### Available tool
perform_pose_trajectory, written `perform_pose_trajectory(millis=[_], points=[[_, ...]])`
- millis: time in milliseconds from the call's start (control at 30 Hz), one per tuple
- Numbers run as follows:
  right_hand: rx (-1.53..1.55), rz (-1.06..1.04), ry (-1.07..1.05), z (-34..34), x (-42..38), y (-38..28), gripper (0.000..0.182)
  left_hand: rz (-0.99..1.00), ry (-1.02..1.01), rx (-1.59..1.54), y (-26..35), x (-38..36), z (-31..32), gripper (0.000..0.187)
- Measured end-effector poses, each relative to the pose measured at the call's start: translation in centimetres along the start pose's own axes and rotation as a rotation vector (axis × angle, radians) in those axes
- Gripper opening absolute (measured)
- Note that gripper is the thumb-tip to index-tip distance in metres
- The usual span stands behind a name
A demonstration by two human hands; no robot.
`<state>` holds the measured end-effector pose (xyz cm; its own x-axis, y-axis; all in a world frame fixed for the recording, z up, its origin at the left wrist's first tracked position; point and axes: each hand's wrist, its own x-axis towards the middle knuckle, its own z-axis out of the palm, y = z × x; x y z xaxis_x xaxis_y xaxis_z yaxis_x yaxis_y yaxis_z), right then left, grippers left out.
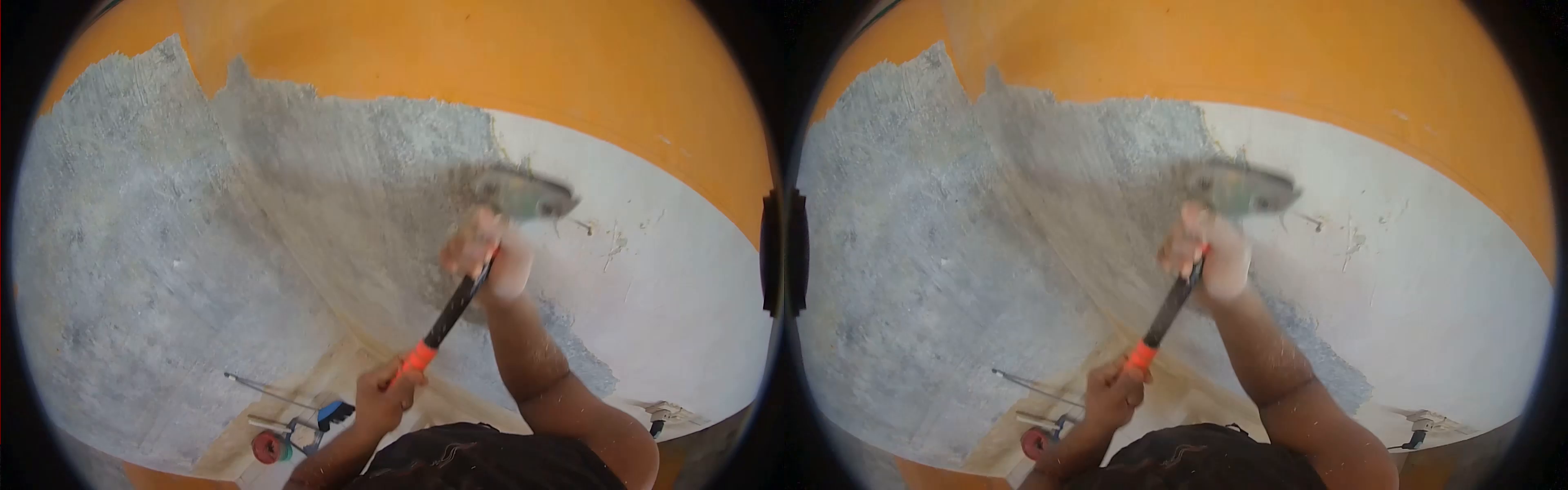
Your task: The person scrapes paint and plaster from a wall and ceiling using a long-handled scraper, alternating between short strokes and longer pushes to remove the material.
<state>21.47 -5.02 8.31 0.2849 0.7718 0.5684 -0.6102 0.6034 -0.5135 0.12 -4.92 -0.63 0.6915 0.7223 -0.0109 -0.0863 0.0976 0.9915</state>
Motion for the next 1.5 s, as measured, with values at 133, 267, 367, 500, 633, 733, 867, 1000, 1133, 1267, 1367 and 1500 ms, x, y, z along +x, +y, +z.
perform_pose_trajectory(millis=[133,267,367,500,633,733,867,1000,1133,1267,1367,1500], points=[[0.068,-0.047,-0.061,2.0,1.7,-0.7,0.03,0.066,-0.002,-0.183,3.1,0.2,-0.6,0.031],[0.023,-0.044,-0.012,0.1,-1.3,1.0,0.032,-0.081,0.039,-0.194,0.5,-1.3,-0.5,0.032],[-0.025,-0.081,-0.054,0.4,0.3,-0.2,0.033,-0.065,-0.019,-0.14,1.7,0.1,-1.0,0.032],[0.082,-0.105,-0.155,2.4,1.9,-1.1,0.033,0.007,-0.018,-0.196,4.5,-0.1,-1.0,0.034],[0.115,-0.049,-0.08,0.1,-1.2,0.4,0.034,-0.057,-0.094,-0.19,0.0,-1.0,0.3,0.033],[-0.003,-0.066,-0.054,0.8,0.5,-0.9,0.035,-0.059,-0.089,-0.171,1.1,0.7,-0.9,0.032],[0.036,-0.125,-0.136,1.8,2.1,-1.4,0.033,-0.008,-0.046,-0.203,3.9,1.0,-0.7,0.033],[0.039,-0.092,-0.033,1.1,-0.8,0.1,0.033,-0.052,-0.055,-0.214,1.2,0.2,-1.0,0.034],[-0.098,-0.14,-0.053,1.5,1.0,-1.0,0.032,-0.09,-0.088,-0.246,3.3,1.6,-1.9,0.036],[0.071,-0.194,-0.146,2.7,2.1,-1.7,0.032,-0.015,-0.093,-0.21,5.1,0.9,-0.9,0.034],[0.117,-0.162,-0.179,1.2,0.4,-0.7,0.032,-0.021,-0.054,-0.184,2.2,0.0,0.0,0.031],[-0.079,-0.159,-0.028,1.1,0.7,-1.1,0.032,-0.054,-0.141,-0.205,2.4,1.4,-1.4,0.036]])
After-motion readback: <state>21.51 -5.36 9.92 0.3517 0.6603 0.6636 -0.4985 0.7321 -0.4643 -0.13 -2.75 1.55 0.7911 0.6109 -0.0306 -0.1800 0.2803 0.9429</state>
